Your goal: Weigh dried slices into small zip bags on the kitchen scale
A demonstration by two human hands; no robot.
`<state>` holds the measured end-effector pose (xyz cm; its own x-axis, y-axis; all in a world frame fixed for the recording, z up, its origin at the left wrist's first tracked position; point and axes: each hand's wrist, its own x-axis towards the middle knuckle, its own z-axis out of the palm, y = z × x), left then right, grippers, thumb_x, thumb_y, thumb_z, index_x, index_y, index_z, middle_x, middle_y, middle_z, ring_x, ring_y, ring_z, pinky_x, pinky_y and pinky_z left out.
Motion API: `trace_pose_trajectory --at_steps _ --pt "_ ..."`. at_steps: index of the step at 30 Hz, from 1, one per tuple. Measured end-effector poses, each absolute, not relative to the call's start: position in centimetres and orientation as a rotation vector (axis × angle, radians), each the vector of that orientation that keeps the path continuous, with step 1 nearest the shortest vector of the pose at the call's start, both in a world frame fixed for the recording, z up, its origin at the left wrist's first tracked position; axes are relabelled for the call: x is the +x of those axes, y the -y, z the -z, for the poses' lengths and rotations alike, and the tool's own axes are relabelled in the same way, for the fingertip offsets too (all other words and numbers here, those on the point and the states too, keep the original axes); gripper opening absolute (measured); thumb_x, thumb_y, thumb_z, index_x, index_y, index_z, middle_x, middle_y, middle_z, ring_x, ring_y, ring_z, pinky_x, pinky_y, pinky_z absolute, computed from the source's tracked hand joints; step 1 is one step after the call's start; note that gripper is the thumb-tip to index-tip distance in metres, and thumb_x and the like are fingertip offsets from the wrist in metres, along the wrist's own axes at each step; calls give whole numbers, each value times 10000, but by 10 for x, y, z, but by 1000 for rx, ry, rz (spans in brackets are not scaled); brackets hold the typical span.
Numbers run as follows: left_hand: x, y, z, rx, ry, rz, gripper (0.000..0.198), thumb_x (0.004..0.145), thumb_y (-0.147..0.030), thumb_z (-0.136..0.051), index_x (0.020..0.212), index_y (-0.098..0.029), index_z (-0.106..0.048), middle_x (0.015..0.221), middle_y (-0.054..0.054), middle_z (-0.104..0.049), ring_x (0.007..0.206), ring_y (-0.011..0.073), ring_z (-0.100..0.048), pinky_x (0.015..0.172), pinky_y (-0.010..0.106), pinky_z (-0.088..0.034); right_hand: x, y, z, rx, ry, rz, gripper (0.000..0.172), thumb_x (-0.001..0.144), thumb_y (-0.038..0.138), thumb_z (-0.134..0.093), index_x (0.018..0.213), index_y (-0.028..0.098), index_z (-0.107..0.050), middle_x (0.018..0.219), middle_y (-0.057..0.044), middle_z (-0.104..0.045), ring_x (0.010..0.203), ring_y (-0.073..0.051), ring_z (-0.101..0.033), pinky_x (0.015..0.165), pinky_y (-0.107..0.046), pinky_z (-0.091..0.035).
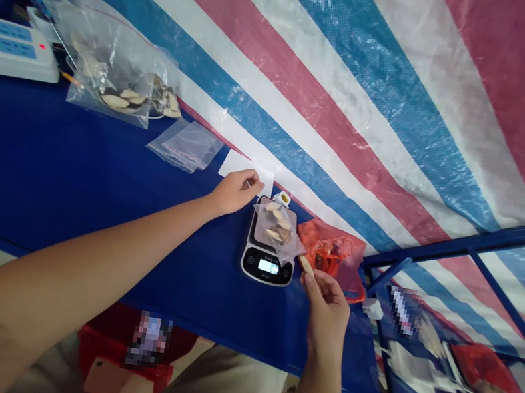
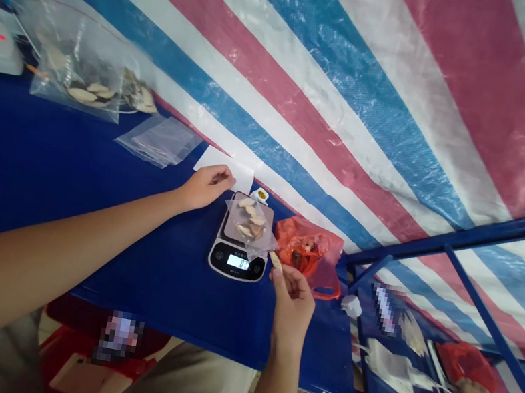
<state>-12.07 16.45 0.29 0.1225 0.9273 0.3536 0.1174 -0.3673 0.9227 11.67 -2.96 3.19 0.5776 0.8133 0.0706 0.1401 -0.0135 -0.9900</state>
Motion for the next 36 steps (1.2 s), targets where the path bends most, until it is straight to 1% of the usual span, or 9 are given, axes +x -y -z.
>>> trace_pose_trajectory --at_steps 3,7,12,17,22,26,28,31,36 --pt "-118 -161 -3 1691 -967 -1326 210 862 -407 -618 810 -204 -615 760 -15 -624 692 132 -538 696 288 -434 111 31 -25 -1541 850 -648 443 590 401 -950 908 159 -758 859 -63 -789 801 -206 -740 819 -349 -595" --pt "-116 -159 -3 1798 -857 -1277 189 855 -388 -640 862 -201 -665 856 8 -672 754 136 -564 734 290 -450 109 28 -18 -1539 917 -624 391 639 398 -925 902 161 -759 838 -52 -781 753 -177 -717 759 -312 -587" --pt "-115 -159 -2 1846 -850 -1250 209 865 -403 -634 912 -204 -677 926 26 -691 787 144 -588 776 303 -468 106 23 -14 -1512 947 -654 349 670 389 -909 891 168 -754 876 -62 -791 821 -194 -736 820 -328 -585" --pt "-115 -161 1 1871 -888 -1239 228 869 -422 -628 948 -212 -667 969 31 -696 787 151 -595 794 318 -485 104 26 -16 -1521 905 -656 366 660 386 -913 905 164 -756 880 -64 -794 809 -188 -736 809 -319 -587" --pt "-114 -162 1 1875 -907 -1226 231 860 -424 -629 949 -214 -661 978 33 -695 794 156 -602 801 322 -493 105 30 -17 -1531 868 -656 395 639 388 -921 909 153 -753 900 -77 -795 814 -202 -738 822 -351 -595" --pt "-114 -161 1 1874 -907 -1223 231 850 -416 -621 945 -209 -661 971 38 -694 793 157 -603 803 323 -497 102 19 -13 -1532 893 -648 379 648 404 -904 885 152 -749 880 -80 -790 807 -206 -728 768 -338 -587" --pt "-114 -161 1 1874 -903 -1219 228 845 -410 -619 945 -209 -662 972 40 -697 797 159 -605 805 323 -498 98 10 -13 -1529 918 -623 360 646 405 -896 854 154 -745 858 -77 -786 801 -205 -724 766 -331 -576" --pt "-114 -161 2 1870 -893 -1214 228 834 -406 -631 941 -207 -662 960 40 -700 807 163 -606 803 324 -495 90 -3 -14 -1501 960 -547 334 650 409 -878 816 159 -729 823 -70 -776 780 -201 -716 778 -333 -568" --pt "-113 -163 3 1889 -869 -1210 212 820 -383 -644 936 -206 -663 964 34 -699 803 156 -599 796 319 -487 78 -16 -20 -1637 1023 -342 260 717 383 -798 837 161 -735 779 -73 -759 714 -208 -699 721 -330 -563"
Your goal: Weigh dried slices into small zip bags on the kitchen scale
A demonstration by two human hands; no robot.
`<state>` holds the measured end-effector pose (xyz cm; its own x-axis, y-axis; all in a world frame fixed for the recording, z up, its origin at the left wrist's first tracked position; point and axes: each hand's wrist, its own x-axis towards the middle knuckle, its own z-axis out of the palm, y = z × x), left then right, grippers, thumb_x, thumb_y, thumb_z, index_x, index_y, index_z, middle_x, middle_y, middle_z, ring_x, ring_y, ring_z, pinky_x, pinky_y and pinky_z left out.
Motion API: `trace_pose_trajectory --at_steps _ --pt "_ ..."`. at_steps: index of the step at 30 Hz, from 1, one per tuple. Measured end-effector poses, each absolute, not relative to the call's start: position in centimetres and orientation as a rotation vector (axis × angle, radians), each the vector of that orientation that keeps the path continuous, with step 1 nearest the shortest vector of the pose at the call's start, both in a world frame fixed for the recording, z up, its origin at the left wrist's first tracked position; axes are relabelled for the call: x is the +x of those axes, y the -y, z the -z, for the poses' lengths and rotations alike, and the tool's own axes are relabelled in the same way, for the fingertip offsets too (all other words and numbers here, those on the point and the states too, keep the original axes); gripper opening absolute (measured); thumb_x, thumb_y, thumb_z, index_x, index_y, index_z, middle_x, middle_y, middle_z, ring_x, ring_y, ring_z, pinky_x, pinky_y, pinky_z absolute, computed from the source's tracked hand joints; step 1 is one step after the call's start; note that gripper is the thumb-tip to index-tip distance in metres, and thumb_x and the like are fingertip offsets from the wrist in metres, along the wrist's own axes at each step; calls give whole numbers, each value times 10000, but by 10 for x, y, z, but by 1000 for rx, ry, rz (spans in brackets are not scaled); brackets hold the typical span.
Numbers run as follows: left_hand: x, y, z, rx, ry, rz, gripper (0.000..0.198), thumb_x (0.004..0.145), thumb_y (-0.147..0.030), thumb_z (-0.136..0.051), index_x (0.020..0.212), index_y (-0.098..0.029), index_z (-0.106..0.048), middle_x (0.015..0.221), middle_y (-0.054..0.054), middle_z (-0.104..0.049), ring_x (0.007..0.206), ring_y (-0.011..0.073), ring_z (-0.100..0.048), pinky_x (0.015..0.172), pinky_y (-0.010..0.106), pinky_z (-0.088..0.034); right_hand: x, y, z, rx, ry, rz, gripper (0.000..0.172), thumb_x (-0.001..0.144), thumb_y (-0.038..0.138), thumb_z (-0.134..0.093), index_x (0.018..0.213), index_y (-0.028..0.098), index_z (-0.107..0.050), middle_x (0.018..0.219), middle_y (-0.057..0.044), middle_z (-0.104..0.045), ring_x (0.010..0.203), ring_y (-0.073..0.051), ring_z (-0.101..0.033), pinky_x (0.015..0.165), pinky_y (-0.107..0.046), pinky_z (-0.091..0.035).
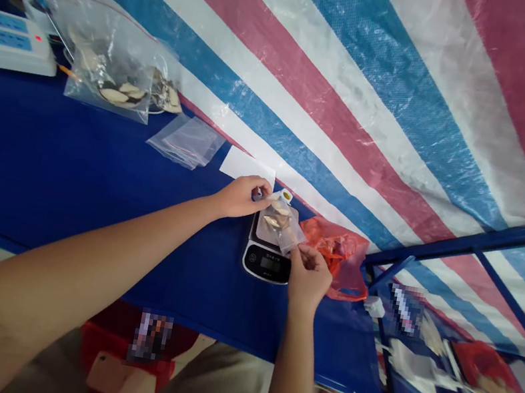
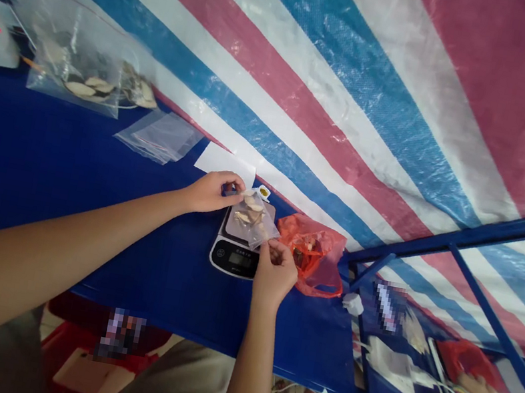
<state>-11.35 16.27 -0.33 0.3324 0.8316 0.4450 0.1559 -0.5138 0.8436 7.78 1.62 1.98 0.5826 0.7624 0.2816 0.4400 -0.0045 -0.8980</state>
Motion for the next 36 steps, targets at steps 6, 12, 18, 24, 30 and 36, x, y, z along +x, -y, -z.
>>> trace_pose_trajectory --at_steps 6,12,18,24,30,36 --pt "-113 -162 3 1886 -854 -1209 205 810 -360 -641 939 -203 -665 969 34 -701 799 152 -597 791 313 -482 70 -24 -20 -1739 1070 -222 225 758 362 -727 854 159 -745 788 -80 -758 732 -227 -708 746 -348 -561" --pt "-115 -163 -2 1813 -913 -1250 213 844 -395 -610 918 -204 -669 936 29 -706 764 151 -577 763 312 -472 80 -13 -14 -1457 873 -476 236 715 359 -747 848 169 -699 791 -59 -752 620 -161 -644 568 -272 -507" --pt "-119 -169 -4 1633 -1068 -1374 199 866 -385 -579 907 -201 -642 932 43 -703 839 175 -610 763 304 -501 94 6 -3 -1420 678 -414 225 728 361 -712 851 191 -631 723 3 -681 485 -79 -470 446 -201 -342" --pt "-121 -172 -2 1601 -1130 -1399 203 868 -387 -579 935 -203 -636 927 39 -685 856 175 -604 773 298 -512 94 7 -1 -1421 595 -402 268 731 415 -744 832 194 -629 635 53 -580 500 -78 -471 463 -195 -343" --pt "-122 -174 -2 1593 -1124 -1415 178 862 -361 -578 915 -203 -640 926 43 -690 872 183 -611 780 302 -508 93 8 -1 -1424 569 -390 251 735 412 -725 825 201 -622 621 57 -558 507 -83 -470 464 -192 -345" --pt "-123 -176 0 1578 -1133 -1419 192 850 -376 -582 917 -206 -642 924 42 -693 874 185 -615 758 293 -506 94 9 1 -1445 606 -379 269 742 434 -726 825 203 -616 628 54 -557 502 -85 -458 455 -194 -342"
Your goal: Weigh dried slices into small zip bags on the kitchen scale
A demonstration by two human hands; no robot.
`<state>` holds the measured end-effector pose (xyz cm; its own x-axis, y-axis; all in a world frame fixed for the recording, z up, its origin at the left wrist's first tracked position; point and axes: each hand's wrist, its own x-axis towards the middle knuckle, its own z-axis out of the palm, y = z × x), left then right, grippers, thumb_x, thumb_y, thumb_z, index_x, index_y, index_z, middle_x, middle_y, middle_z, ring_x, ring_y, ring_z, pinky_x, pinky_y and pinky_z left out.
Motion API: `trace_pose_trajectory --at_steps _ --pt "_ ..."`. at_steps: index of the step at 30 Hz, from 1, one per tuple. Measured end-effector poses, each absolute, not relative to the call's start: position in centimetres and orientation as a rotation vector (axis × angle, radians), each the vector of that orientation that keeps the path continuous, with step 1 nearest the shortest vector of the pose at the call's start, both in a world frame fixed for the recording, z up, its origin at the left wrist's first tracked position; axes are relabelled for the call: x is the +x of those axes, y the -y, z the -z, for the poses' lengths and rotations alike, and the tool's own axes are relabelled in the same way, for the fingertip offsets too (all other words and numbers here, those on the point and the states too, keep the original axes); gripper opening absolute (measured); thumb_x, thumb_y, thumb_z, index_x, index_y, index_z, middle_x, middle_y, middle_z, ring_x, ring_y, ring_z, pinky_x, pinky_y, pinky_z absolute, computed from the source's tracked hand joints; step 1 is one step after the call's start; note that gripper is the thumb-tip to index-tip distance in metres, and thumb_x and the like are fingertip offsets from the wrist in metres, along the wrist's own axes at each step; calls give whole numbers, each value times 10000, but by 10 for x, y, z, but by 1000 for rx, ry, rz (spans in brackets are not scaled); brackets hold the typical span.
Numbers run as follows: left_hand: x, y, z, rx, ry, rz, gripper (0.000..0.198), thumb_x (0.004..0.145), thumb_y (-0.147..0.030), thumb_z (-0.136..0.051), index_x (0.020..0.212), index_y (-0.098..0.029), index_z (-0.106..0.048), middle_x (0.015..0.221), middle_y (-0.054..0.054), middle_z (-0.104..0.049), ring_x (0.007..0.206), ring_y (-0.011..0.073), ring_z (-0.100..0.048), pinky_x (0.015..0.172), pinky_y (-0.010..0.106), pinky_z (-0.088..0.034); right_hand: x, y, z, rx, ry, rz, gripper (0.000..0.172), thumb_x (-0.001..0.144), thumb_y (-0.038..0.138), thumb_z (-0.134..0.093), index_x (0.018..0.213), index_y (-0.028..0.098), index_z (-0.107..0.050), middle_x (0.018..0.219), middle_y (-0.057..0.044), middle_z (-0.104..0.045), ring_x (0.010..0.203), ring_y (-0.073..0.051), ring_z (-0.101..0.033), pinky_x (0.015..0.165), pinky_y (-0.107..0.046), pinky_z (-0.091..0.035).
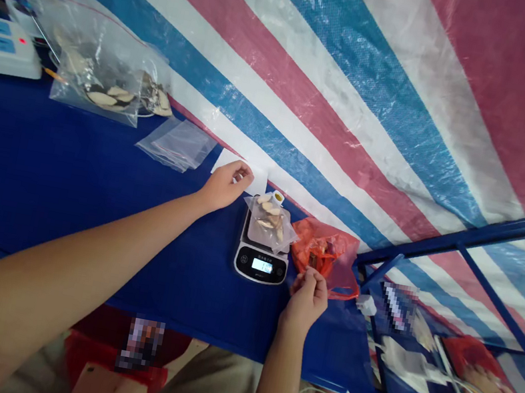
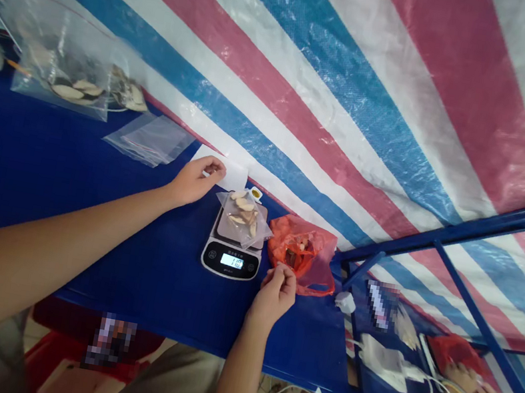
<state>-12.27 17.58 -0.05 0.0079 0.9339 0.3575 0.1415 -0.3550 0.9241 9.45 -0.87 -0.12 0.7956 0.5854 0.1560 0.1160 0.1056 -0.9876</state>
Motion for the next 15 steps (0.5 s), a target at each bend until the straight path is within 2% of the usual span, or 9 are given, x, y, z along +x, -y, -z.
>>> trace_pose_trajectory --at_steps 11,13,15 --pt "-122 -176 2 1585 -1121 -1419 172 855 -359 -590 909 -206 -648 928 37 -696 859 180 -618 778 298 -505 98 10 6 -1475 632 -364 266 776 441 -730 842 198 -646 651 49 -574 522 -97 -476 490 -215 -368" --pt "-123 -176 1 1592 -1119 -1410 174 863 -363 -586 911 -206 -643 930 37 -697 857 180 -620 778 300 -505 99 10 6 -1528 700 -312 268 797 450 -719 855 192 -673 684 26 -617 578 -124 -539 555 -243 -434" --pt "-123 -173 -1 1630 -1104 -1393 187 880 -377 -579 928 -208 -641 951 42 -701 868 185 -623 780 308 -504 99 11 6 -1561 842 -208 262 836 439 -690 887 183 -711 799 -32 -702 732 -179 -640 711 -303 -515"
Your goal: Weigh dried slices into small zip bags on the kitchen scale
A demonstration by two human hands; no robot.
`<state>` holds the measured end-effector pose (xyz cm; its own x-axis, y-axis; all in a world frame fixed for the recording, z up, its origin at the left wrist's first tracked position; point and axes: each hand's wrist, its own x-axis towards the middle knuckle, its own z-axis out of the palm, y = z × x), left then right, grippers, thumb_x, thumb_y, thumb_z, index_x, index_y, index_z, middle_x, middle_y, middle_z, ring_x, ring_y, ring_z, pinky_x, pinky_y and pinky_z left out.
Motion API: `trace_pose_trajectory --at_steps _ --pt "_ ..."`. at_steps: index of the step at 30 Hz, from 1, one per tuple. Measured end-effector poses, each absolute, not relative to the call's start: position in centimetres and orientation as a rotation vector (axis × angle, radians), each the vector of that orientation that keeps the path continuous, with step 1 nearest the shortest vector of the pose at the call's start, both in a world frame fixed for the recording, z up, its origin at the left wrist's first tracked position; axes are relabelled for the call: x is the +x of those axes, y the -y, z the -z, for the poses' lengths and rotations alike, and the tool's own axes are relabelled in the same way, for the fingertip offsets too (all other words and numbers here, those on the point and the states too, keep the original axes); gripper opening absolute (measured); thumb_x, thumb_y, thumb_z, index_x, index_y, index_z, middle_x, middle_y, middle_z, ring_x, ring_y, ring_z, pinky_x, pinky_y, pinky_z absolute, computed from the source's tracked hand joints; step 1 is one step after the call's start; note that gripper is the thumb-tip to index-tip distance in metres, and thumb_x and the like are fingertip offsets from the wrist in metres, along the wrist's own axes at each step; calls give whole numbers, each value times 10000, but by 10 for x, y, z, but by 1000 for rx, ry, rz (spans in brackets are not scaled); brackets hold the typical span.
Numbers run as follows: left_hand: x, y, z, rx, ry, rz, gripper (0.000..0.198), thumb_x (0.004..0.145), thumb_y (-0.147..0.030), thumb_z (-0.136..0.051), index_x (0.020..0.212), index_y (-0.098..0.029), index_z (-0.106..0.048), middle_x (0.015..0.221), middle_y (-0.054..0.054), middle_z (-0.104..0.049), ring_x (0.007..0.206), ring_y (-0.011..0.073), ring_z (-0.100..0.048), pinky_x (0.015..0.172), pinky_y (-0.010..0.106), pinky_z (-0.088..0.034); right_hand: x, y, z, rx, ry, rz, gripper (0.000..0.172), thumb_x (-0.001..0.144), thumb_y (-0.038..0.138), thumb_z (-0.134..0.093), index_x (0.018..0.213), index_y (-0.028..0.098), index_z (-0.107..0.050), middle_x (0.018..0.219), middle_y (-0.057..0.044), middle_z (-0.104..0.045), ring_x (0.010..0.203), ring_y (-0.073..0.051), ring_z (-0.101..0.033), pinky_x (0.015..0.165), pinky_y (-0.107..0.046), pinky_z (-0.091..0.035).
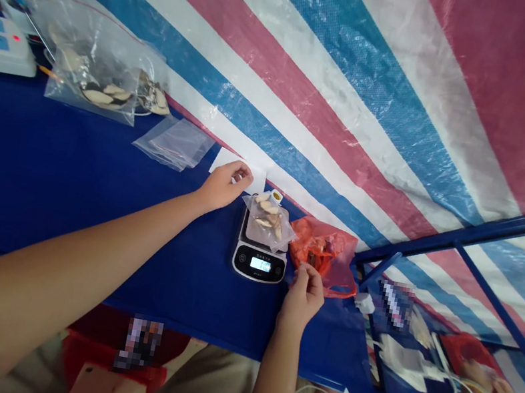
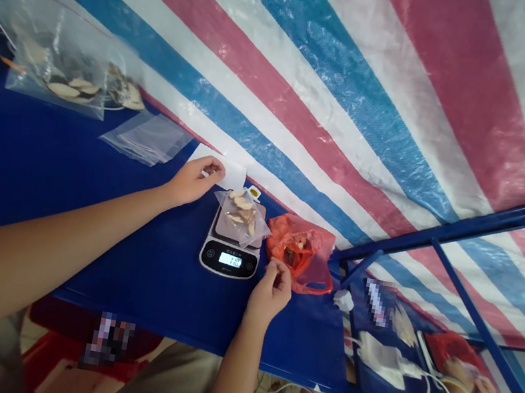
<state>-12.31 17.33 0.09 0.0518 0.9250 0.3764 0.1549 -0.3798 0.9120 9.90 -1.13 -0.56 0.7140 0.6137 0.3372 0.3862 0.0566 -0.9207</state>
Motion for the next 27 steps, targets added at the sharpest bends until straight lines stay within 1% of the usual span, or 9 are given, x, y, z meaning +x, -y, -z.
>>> trace_pose_trajectory --at_steps 2,4,7,10,13,15,18,23,27 --pt "-123 -168 -4 1765 -1037 -1372 212 910 -393 -563 978 -213 -654 1022 54 -707 955 204 -628 845 333 -502 97 12 3 -1553 1082 -96 249 895 396 -637 948 182 -752 978 -89 -753 951 -232 -679 914 -379 -515" --pt "-121 -160 -9 1997 -906 -1324 251 953 -400 -529 1071 -231 -672 1147 67 -702 1117 232 -608 978 382 -465 95 13 2 -1529 1346 -28 264 952 336 -569 1040 200 -778 1147 -105 -750 1148 -254 -636 1065 -442 -446" --pt "-114 -145 -14 2331 -721 -1138 329 1017 -396 -440 1239 -282 -654 1372 68 -635 1332 256 -517 1131 465 -338 90 10 2 -1541 1616 1 334 995 275 -490 1177 230 -766 1353 -87 -682 1393 -269 -463 1172 -522 -346" --pt "-106 -136 -16 2481 -662 -955 377 1047 -363 -374 1342 -309 -603 1496 56 -560 1416 244 -459 1163 485 -269 84 4 2 -1583 1805 36 417 1000 237 -432 1318 226 -702 1506 -65 -568 1523 -289 -267 1210 -599 -268" --pt "-102 -133 -15 2516 -667 -916 381 1051 -348 -367 1355 -316 -596 1506 38 -556 1417 232 -466 1167 480 -253 76 -2 0 -1645 1948 112 501 977 187 -409 1435 220 -608 1573 -50 -493 1546 -311 -198 1216 -639 -219" --pt "-102 -133 -14 2512 -677 -934 381 1048 -354 -376 1356 -320 -597 1497 33 -565 1407 235 -478 1170 485 -250 71 -4 -2 -1701 1943 185 526 965 159 -399 1455 207 -585 1548 -59 -522 1534 -323 -214 1205 -646 -230" --pt "-103 -134 -13 2497 -679 -954 384 1047 -368 -384 1363 -316 -597 1497 41 -566 1402 240 -485 1170 491 -258 68 -2 -5 -1743 1876 287 509 963 136 -390 1417 182 -615 1459 -85 -599 1489 -333 -288 1187 -631 -269" --pt "-102 -133 -13 2479 -698 -952 391 1049 -388 -382 1366 -303 -596 1507 50 -556 1413 247 -473 1167 503 -268 69 11 0 -1707 1729 333 408 978 131 -407 1263 148 -698 1277 -133 -694 1320 -311 -500 1117 -572 -391" --pt "-100 -133 -13 2465 -693 -941 392 1044 -401 -398 1367 -303 -597 1510 49 -551 1413 253 -470 1167 510 -269 64 14 5 -1727 1744 308 397 980 131 -404 1240 135 -703 1354 -178 -637 1294 -318 -518 1078 -569 -432"
